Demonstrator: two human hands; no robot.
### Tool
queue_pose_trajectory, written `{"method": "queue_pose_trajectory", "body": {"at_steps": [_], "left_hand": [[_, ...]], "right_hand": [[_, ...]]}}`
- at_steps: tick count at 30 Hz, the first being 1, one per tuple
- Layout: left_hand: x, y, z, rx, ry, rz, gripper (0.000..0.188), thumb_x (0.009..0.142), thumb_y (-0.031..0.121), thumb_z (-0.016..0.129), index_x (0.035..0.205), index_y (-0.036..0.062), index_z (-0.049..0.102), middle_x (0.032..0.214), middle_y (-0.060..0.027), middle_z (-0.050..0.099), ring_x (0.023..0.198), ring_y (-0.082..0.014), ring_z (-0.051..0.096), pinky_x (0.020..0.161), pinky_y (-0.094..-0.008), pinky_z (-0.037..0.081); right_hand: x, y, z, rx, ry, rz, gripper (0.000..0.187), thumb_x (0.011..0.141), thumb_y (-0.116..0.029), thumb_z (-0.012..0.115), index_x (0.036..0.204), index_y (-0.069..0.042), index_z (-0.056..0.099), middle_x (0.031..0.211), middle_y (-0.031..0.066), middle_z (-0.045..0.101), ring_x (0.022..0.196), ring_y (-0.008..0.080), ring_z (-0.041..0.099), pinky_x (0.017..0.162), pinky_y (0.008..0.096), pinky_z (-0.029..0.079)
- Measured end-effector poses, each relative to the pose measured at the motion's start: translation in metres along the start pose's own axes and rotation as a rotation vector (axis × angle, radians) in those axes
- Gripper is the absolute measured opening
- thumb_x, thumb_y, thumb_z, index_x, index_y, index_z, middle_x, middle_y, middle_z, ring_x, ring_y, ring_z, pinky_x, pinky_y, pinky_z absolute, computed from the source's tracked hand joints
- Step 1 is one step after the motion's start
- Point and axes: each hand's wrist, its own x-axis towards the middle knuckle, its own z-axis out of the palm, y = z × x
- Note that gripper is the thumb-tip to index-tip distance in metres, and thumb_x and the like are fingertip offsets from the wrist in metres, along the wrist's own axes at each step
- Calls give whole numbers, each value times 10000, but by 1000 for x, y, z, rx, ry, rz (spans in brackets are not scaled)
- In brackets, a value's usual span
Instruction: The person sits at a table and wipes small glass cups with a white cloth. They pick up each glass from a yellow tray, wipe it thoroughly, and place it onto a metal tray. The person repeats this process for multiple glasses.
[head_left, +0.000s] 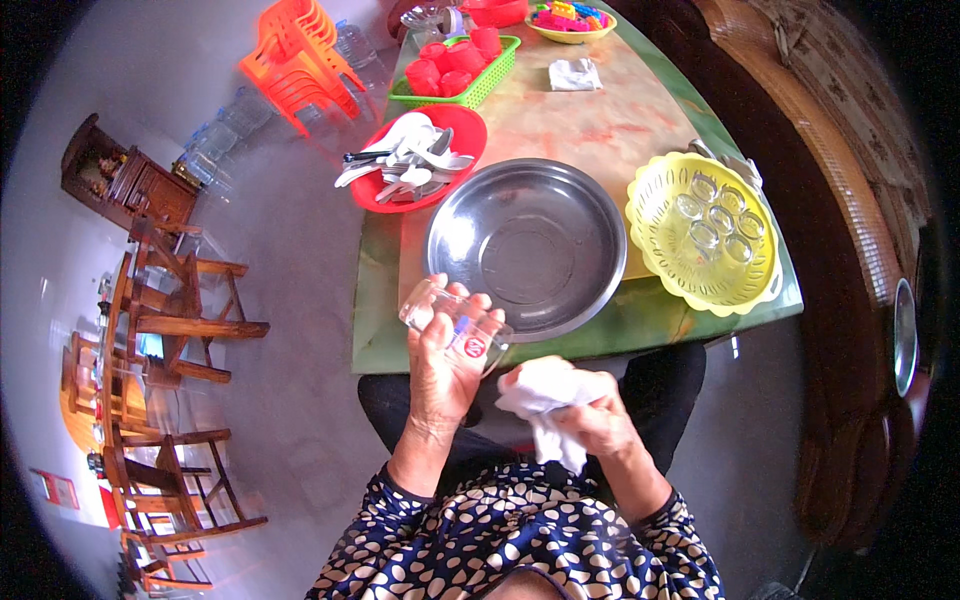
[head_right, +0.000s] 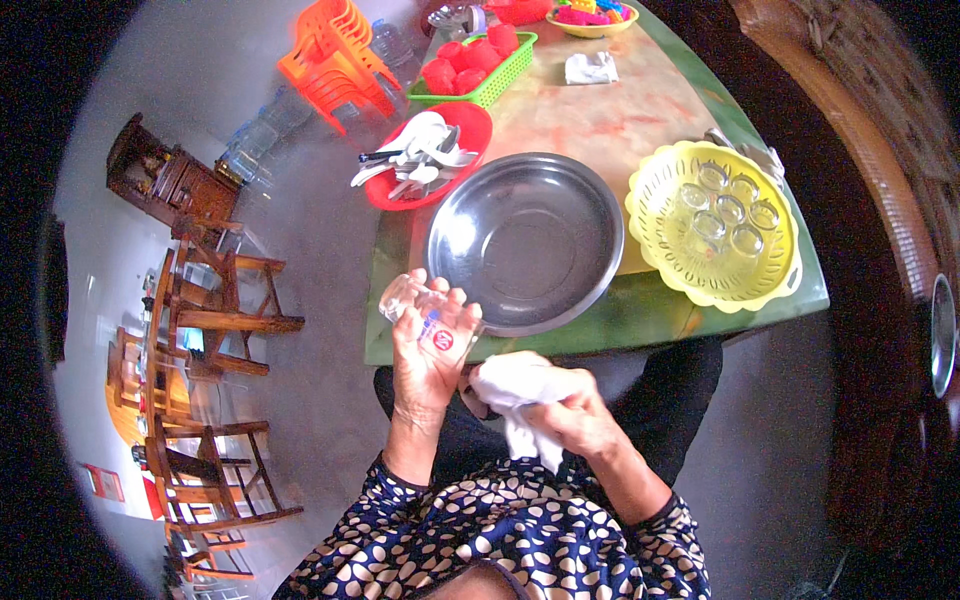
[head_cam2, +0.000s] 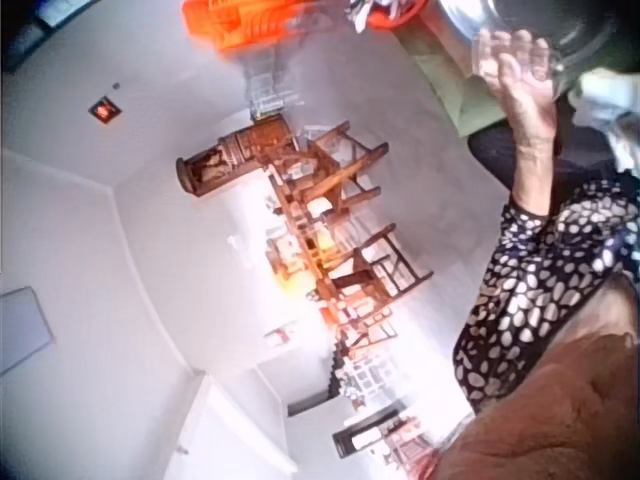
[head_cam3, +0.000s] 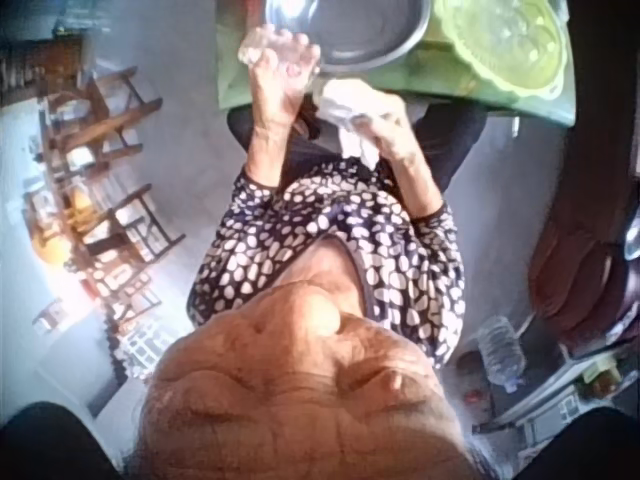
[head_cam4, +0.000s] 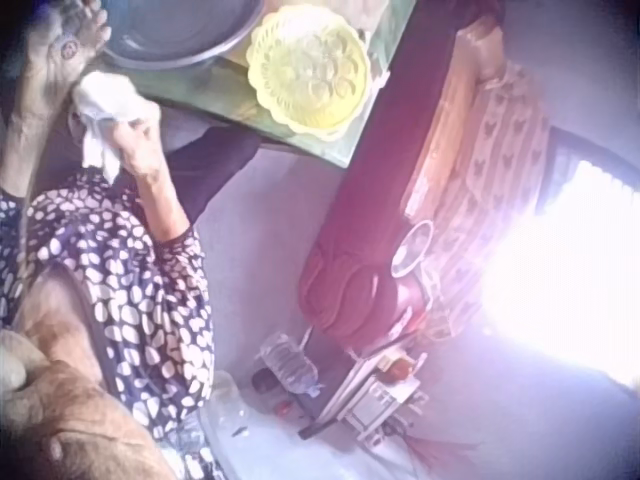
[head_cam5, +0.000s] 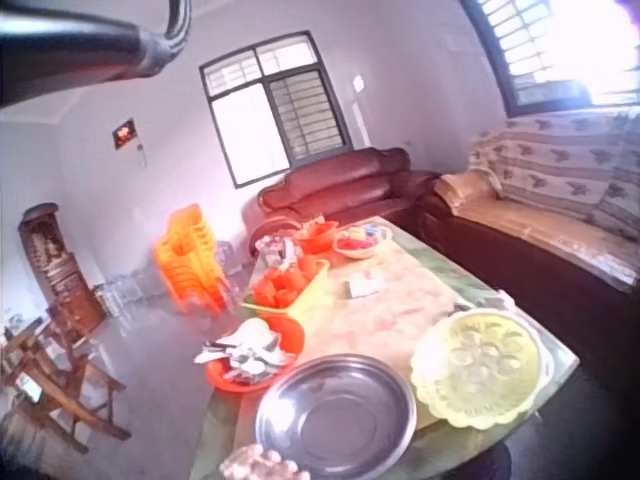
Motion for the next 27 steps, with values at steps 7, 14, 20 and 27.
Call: {"method": "queue_pose_trajectory", "body": {"at_steps": [7, 14, 20, 27], "left_hand": [[-9, -18, 7, 562, -20, 165, 442, 878, 237, 588, 1227, 38, 403, 1002, -39, 531, 943, -148, 537, 854, -337, 472], [-21, -10, 16, 102, -133, -67, 615, 751, 221, 689, 1266, 66, 391, 1142, -64, 506, 1076, -173, 498, 923, -319, 423], [-11, -11, 11, -25, -91, -42, 563, 760, 208, 668, 1257, 72, 440, 1134, -51, 532, 1032, -162, 532, 931, -315, 430], [0, -13, 1, -40, -171, 58, 514, 920, 245, 509, 1356, 33, 338, 1317, -157, 438, 1190, -276, 444, 1026, -406, 359]], "right_hand": [[29, -7, 34, -1475, 235, -674, 537, 592, -58, 667, 1119, -83, 568, 1231, 153, 479, 1121, 337, 438, 910, 434, 369], [56, -25, 34, -853, 175, -253, 388, 876, -225, 478, 1231, -70, 500, 1166, 132, 520, 1083, 275, 481, 902, 383, 376], [61, -10, 34, -1094, 175, -395, 387, 876, -223, 477, 1212, -32, 483, 1241, 212, 457, 1124, 391, 452, 883, 447, 405], [51, -5, 59, -1583, 98, -623, 610, 642, -52, 599, 1244, -78, 507, 1261, 184, 445, 1130, 384, 449, 922, 493, 381]]}}
